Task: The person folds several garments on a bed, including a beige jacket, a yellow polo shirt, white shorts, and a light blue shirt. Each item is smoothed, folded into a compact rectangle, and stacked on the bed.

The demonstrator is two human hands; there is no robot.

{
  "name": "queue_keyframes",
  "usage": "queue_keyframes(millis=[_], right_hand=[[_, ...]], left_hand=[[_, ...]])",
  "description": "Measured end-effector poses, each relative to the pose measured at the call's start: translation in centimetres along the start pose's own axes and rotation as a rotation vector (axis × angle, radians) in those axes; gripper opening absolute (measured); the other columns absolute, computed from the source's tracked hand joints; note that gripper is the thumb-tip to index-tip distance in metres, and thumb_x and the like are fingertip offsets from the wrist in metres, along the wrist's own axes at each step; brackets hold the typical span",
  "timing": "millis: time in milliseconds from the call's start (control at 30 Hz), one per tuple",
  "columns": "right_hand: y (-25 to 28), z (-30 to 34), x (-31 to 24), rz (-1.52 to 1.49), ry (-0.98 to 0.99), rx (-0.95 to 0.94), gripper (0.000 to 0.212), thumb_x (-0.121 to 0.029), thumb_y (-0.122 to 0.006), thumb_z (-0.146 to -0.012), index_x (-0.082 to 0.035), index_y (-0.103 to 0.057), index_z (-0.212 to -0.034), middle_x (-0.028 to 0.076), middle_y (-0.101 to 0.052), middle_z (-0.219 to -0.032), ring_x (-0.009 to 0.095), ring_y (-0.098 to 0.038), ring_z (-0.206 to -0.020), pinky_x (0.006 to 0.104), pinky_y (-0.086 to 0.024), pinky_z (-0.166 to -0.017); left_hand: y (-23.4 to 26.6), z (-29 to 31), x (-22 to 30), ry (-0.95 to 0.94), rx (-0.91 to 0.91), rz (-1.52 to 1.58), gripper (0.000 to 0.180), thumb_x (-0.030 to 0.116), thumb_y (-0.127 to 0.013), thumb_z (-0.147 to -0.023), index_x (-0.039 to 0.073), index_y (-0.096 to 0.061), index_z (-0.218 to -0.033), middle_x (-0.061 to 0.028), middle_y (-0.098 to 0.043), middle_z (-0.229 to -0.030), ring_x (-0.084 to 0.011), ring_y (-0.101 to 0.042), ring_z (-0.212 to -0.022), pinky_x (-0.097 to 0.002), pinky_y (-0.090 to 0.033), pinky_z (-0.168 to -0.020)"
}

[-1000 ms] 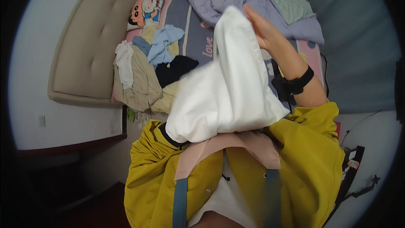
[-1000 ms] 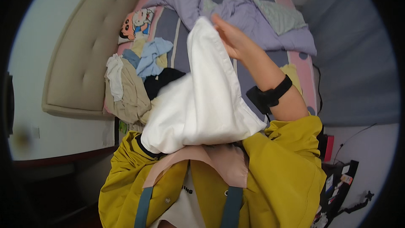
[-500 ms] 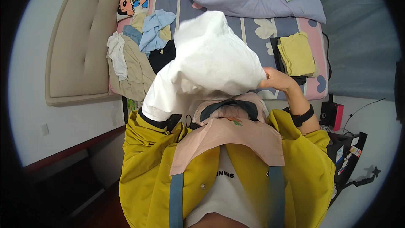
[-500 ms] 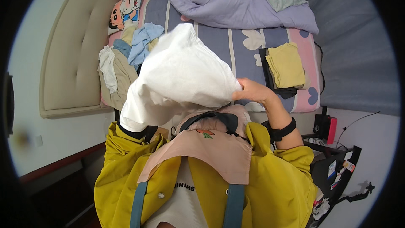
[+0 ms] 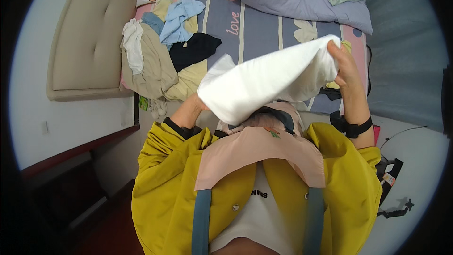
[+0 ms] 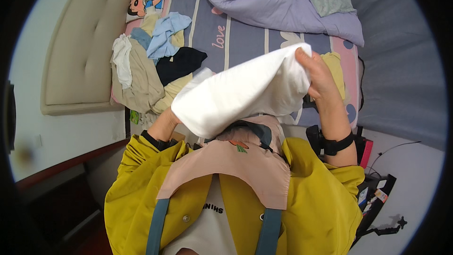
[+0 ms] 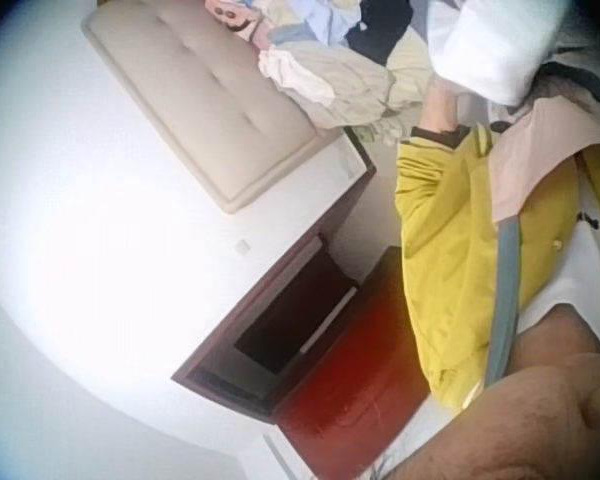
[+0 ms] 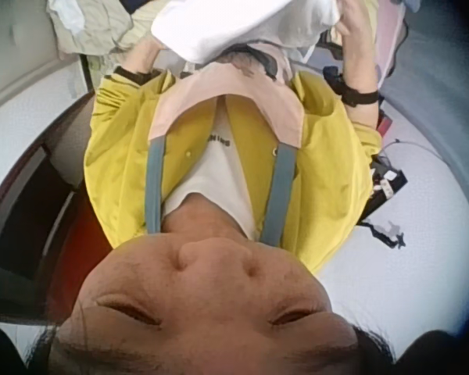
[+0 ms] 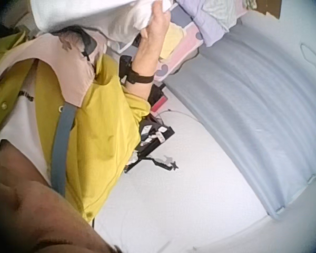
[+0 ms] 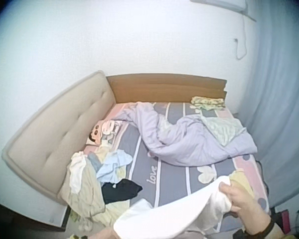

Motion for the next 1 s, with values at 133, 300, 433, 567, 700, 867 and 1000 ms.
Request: queue_keyframes(millis=[133, 300, 433, 567, 700, 867, 1000], right_hand=[[0.8, -0.2, -1.7, 0.019, 0.081, 0.126, 0.033, -0.026, -0.053, -0.089, 0.002, -0.054, -0.107, 0.01, -0.061, -0.099, 0.017, -0.061, -0.086, 0.0292, -0.049, -0.075], [0.9, 0.4, -2.9, 0.12, 0.178, 0.216, 0.034, -0.026, -0.052, -0.09, 0.002, -0.053, -0.108, 0.009, -0.061, -0.1, 0.017, -0.06, -0.09, 0.0292, -0.047, -0.079], [2.0, 0.9, -2.5, 0.43, 0.1, 0.229, 0.031, -0.027, -0.055, -0.088, 0.002, -0.058, -0.101, 0.006, -0.062, -0.093, 0.013, -0.057, -0.086, 0.0269, -0.043, -0.077], [4.7, 1.1, -1.2, 0.574, -0.015, 0.4, 0.032, -0.026, -0.057, -0.087, 0.003, -0.059, -0.101, 0.006, -0.063, -0.093, 0.013, -0.056, -0.085, 0.0266, -0.042, -0.077], [4.8, 1.7, -0.5, 0.508, -0.016, 0.469, 0.035, -0.024, -0.058, -0.086, 0.005, -0.057, -0.104, 0.008, -0.063, -0.094, 0.015, -0.057, -0.087, 0.0281, -0.044, -0.081], [2.1, 4.6, -2.7, 0.383, -0.032, 0.358, 0.034, -0.021, -0.058, -0.086, 0.006, -0.056, -0.105, 0.011, -0.062, -0.098, 0.017, -0.058, -0.089, 0.0293, -0.044, -0.082], [2.6, 2.9, -3.1, 0.334, -0.037, 0.316, 0.033, -0.019, -0.056, -0.086, 0.005, -0.054, -0.108, 0.012, -0.06, -0.102, 0.018, -0.057, -0.092, 0.0311, -0.043, -0.083]], left_hand=[[0.4, 1.1, 2.9, -0.132, -0.074, 0.22, 0.053, 0.038, -0.025, -0.094, 0.002, -0.04, -0.13, -0.0152, -0.043, -0.131, -0.0288, -0.044, -0.119, -0.045, -0.034, -0.1], [0.1, 1.8, 2.5, -0.154, 0.142, -0.171, 0.051, 0.038, -0.041, -0.092, -0.002, -0.045, -0.123, -0.0121, -0.05, -0.123, -0.0206, -0.05, -0.109, -0.035, -0.041, -0.091], [1.0, 1.5, 5.0, -0.184, 0.392, -0.675, 0.036, 0.021, -0.057, -0.087, -0.004, -0.053, -0.112, -0.0038, -0.06, -0.104, -0.0099, -0.055, -0.092, -0.0245, -0.044, -0.08], [-0.4, 1.2, 10.1, -0.471, 0.58, -1.13, 0.03, 0.022, -0.053, -0.089, -0.003, -0.058, -0.105, -0.0053, -0.064, -0.09, -0.0086, -0.056, -0.08, -0.0246, -0.044, -0.07], [-3.3, 1.9, 12.7, -0.617, 0.721, -1.289, 0.031, 0.024, -0.052, -0.086, -0.003, -0.06, -0.099, -0.0194, -0.064, -0.081, -0.0269, -0.064, -0.074, -0.0324, -0.048, -0.067], [-4.7, 3.6, 14.8, -0.578, 0.826, -1.277, 0.038, 0.027, -0.058, -0.083, -0.007, -0.057, -0.099, -0.0191, -0.063, -0.076, -0.0249, -0.064, -0.07, -0.031, -0.048, -0.065], [-2.0, 2.5, 15.7, -0.469, 0.808, -1.135, 0.054, 0.031, -0.063, -0.077, -0.01, -0.048, -0.11, -0.0191, -0.063, -0.08, -0.0219, -0.062, -0.075, -0.0298, -0.048, -0.068]])
Point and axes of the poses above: each hand's wrist, its own z-axis away from the middle knuckle, its own y-axis out of the back of the hand, x = y × z, the point moved 6 cm from there along -z, towards the middle knuckle
